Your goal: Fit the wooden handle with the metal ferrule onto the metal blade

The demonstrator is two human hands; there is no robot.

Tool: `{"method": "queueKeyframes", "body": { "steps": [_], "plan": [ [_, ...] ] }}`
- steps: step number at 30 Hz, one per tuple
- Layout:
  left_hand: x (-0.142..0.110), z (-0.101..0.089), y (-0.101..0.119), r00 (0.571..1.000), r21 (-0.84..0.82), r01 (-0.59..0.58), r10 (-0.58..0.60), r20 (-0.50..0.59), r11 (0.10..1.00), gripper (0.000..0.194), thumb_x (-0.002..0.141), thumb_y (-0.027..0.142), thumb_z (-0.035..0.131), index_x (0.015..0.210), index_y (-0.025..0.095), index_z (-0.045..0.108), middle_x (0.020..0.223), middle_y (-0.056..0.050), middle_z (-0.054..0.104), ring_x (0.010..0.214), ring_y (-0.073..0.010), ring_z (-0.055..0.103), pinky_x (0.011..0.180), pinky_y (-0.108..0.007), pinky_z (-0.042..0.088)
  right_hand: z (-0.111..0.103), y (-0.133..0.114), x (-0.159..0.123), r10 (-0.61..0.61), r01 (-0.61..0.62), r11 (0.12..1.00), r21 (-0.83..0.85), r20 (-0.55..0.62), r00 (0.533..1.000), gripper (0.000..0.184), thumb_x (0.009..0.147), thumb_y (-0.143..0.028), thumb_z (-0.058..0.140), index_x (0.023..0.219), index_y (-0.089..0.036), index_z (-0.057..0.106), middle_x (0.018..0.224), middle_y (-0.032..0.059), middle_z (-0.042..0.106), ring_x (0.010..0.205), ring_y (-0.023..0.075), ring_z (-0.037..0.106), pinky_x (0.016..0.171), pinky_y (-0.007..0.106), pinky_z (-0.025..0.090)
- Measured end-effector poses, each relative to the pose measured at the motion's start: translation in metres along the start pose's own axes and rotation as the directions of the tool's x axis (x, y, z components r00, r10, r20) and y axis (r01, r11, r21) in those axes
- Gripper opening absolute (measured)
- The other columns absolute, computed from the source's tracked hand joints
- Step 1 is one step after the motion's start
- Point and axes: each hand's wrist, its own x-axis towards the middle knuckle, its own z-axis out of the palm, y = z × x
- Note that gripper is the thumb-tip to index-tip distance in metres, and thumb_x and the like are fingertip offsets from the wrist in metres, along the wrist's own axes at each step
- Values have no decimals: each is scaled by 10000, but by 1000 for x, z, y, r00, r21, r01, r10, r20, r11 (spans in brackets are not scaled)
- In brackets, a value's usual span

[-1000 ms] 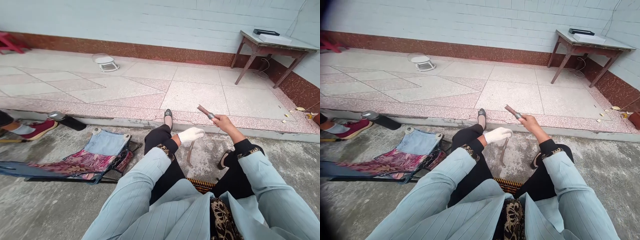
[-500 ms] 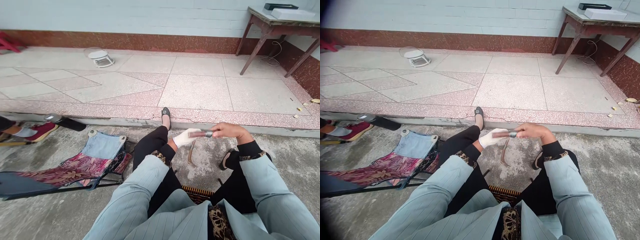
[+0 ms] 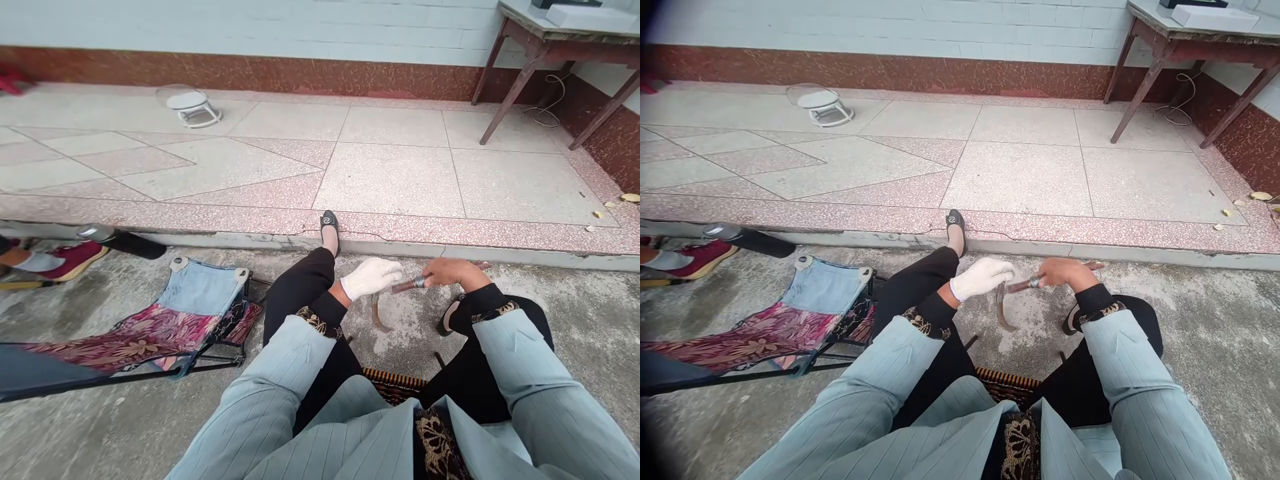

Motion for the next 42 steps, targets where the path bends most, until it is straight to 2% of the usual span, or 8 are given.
{"method": "queueKeyframes", "body": {
  "steps": [3, 6, 12, 20, 28, 32, 37, 42],
  "plan": [
    [-2, -3, -6, 998, -11, 34, -35, -46, 999, 288, 971, 344, 435, 987, 192, 680, 925, -29, 700, 850, -185, 616, 747, -251, 392, -3, -4, -16, -314, 249, 936, 249, 272, 909, 210, 850, -337, 631, 884, -154, 729, 651, -5, 580, 584, 112, 483, 564, 247, 346],
    [-1, -1, -6, 998, -97, 45, -49, -39, 994, 337, 996, 385, 403, 1001, 172, 665, 962, -37, 696, 866, -177, 617, 760, -242, 407, -12, 1, -35, -500, 410, 770, 490, 64, 863, 368, 822, -452, 677, 1019, -144, 717, 707, -15, 586, 609, 99, 466, 576, 236, 355],
    [7, 8, 2, 992, -129, 9, 8, 125, 992, 322, 995, 383, 402, 976, 190, 659, 877, -21, 676, 773, -159, 593, 697, -242, 380, -20, 22, -30, 39, 503, 540, 675, -618, 786, 305, 835, -445, 639, 763, -155, 579, 650, -22, 512, 543, 78, 400, 546, 237, 303],
    [5, 14, 15, 992, -15, -27, 29, 127, 1000, 310, 991, 408, 449, 1046, 205, 676, 857, -47, 687, 862, -186, 618, 760, -258, 392, -12, 14, -3, 273, -103, 945, 312, -575, 771, 237, 910, -363, 534, 921, -175, 679, 823, 64, 678, 702, 168, 568, 620, 276, 343],
    [2, 5, 11, 998, 151, 19, -29, 62, 988, 303, 994, 367, 431, 1078, 215, 680, 918, -50, 709, 865, -195, 641, 735, -254, 407, -4, 3, -3, 126, -128, 988, -90, -28, 992, 205, 881, -294, 600, 877, -136, 732, 813, 102, 691, 697, 182, 584, 610, 291, 353],
    [2, -1, 3, 999, -27, 38, -38, -16, 999, 325, 994, 351, 416, 1079, 180, 679, 1005, -50, 715, 906, -194, 648, 785, -258, 431, -8, 4, -23, -364, 264, 901, 345, 266, 893, 272, 829, -403, 667, 889, -145, 730, 656, -5, 599, 573, 111, 484, 576, 254, 369],
    [6, 6, 4, 999, -198, 39, -38, 10, 980, 356, 999, 375, 390, 1044, 157, 668, 973, -46, 701, 890, -184, 630, 794, -258, 434, -23, 20, -43, -247, 512, 645, 567, -480, 842, 354, 861, -492, 614, 839, -139, 641, 670, -16, 530, 583, 88, 421, 575, 241, 331],
    [10, 9, 15, 994, -71, -4, 11, 105, 997, 359, 999, 393, 381, 1064, 195, 673, 872, -31, 690, 785, -179, 611, 683, -262, 383, -21, 29, -21, 98, 313, 749, 583, -565, 819, 279, 830, -429, 588, 789, -153, 598, 638, -1, 526, 546, 103, 423, 551, 256, 318]
  ]
}}
